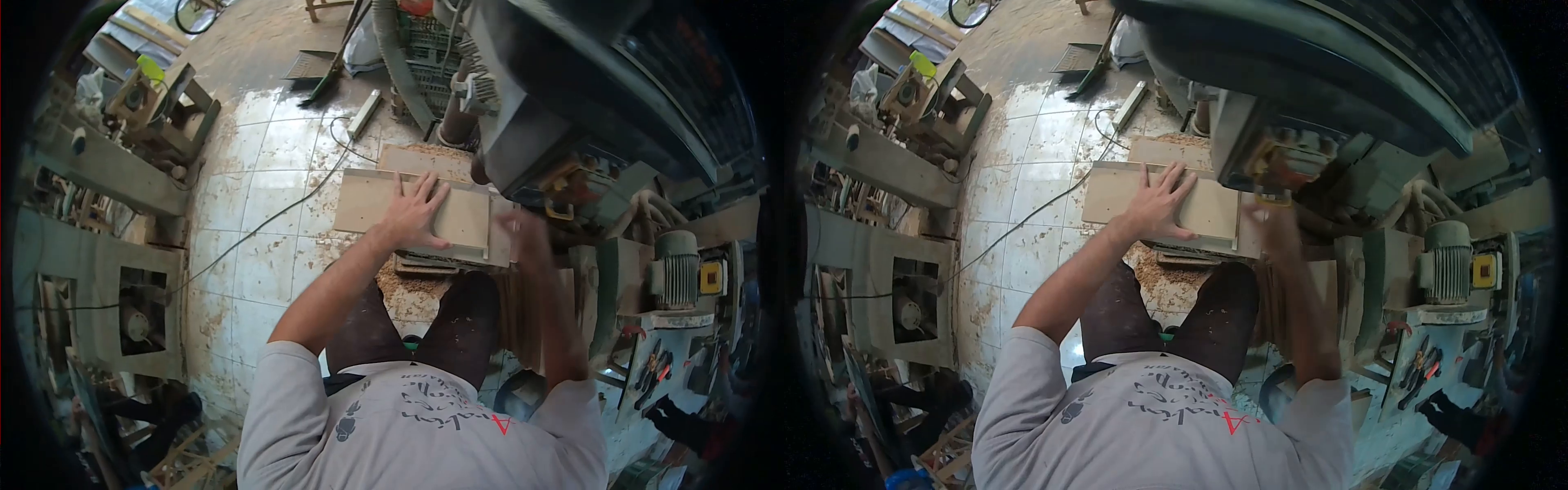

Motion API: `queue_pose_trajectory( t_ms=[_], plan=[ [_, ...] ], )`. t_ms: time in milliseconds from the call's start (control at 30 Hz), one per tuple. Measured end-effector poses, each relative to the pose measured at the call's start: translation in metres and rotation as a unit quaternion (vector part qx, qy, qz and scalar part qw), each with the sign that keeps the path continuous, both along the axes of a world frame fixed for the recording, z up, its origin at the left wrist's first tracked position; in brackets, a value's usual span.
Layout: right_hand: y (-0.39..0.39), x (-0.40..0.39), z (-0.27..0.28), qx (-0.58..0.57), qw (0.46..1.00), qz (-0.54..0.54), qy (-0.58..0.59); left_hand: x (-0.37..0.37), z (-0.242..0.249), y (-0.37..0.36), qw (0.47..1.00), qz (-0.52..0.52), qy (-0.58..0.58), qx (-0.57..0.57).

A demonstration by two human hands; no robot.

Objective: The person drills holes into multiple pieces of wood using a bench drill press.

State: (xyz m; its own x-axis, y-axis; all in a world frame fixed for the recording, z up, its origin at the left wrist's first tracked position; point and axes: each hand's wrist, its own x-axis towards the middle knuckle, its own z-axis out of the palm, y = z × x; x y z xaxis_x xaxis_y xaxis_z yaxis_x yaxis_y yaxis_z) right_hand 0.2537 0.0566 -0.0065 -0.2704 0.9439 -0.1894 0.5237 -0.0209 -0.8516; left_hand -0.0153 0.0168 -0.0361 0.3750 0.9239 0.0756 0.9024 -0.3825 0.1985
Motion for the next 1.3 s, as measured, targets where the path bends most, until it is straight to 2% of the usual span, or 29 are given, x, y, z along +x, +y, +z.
queue_pose_trajectory(
  t_ms=[33,100,167,233,400,633,767,933,967,1033,1133,1167,1200,1267,1300],
  plan=[
    [0.027,0.014,0.001,-0.064,0.978,-0.084,0.182,0.001,-0.001,0.000,1.000,0.005,-0.003,0.001],
    [0.060,0.036,0.046,-0.042,0.915,-0.145,0.375,0.002,-0.003,-0.001,1.000,0.010,0.004,-0.003],
    [0.085,0.049,0.107,0.031,0.885,-0.138,0.444,0.003,-0.005,0.000,1.000,0.017,0.000,0.000],
    [0.100,0.057,0.167,0.103,0.880,-0.118,0.448,0.005,-0.005,0.001,1.000,0.019,-0.005,0.002],
    [0.112,0.071,0.274,0.237,0.904,-0.100,0.341,0.004,-0.005,0.001,1.000,0.015,-0.006,0.003],
    [0.086,0.095,0.328,0.313,0.939,-0.133,0.055,0.003,-0.010,0.001,0.999,0.018,-0.028,0.010],
    [0.053,0.110,0.319,0.265,0.945,-0.152,-0.117,0.003,-0.006,0.001,0.999,0.014,-0.038,0.014],
    [-0.003,0.114,0.282,0.127,0.950,-0.171,-0.227,0.003,-0.004,0.001,0.998,0.013,-0.058,0.016],
    [-0.013,0.103,0.274,0.137,0.950,-0.169,-0.223,0.003,-0.001,0.001,0.998,0.014,-0.056,0.006],
    [-0.039,0.062,0.256,0.254,0.938,-0.138,-0.192,0.002,0.000,-0.001,0.998,0.014,-0.056,-0.009],
    [-0.049,0.049,0.240,0.219,0.958,-0.107,-0.150,0.002,-0.001,-0.001,0.997,0.012,-0.076,0.009],
    [-0.051,0.045,0.231,0.270,0.937,-0.099,-0.200,0.002,-0.002,0.000,0.998,0.011,-0.069,0.007],
    [-0.051,0.048,0.225,0.269,0.937,-0.096,-0.202,0.002,-0.001,0.000,0.998,0.012,-0.062,0.005],
    [-0.053,0.056,0.215,0.050,0.964,-0.087,-0.246,0.001,0.000,0.000,0.998,0.014,-0.062,0.001],
    [-0.052,0.057,0.209,0.024,0.972,-0.091,-0.217,0.002,0.000,0.000,0.998,0.013,-0.060,-0.002]
  ],
)
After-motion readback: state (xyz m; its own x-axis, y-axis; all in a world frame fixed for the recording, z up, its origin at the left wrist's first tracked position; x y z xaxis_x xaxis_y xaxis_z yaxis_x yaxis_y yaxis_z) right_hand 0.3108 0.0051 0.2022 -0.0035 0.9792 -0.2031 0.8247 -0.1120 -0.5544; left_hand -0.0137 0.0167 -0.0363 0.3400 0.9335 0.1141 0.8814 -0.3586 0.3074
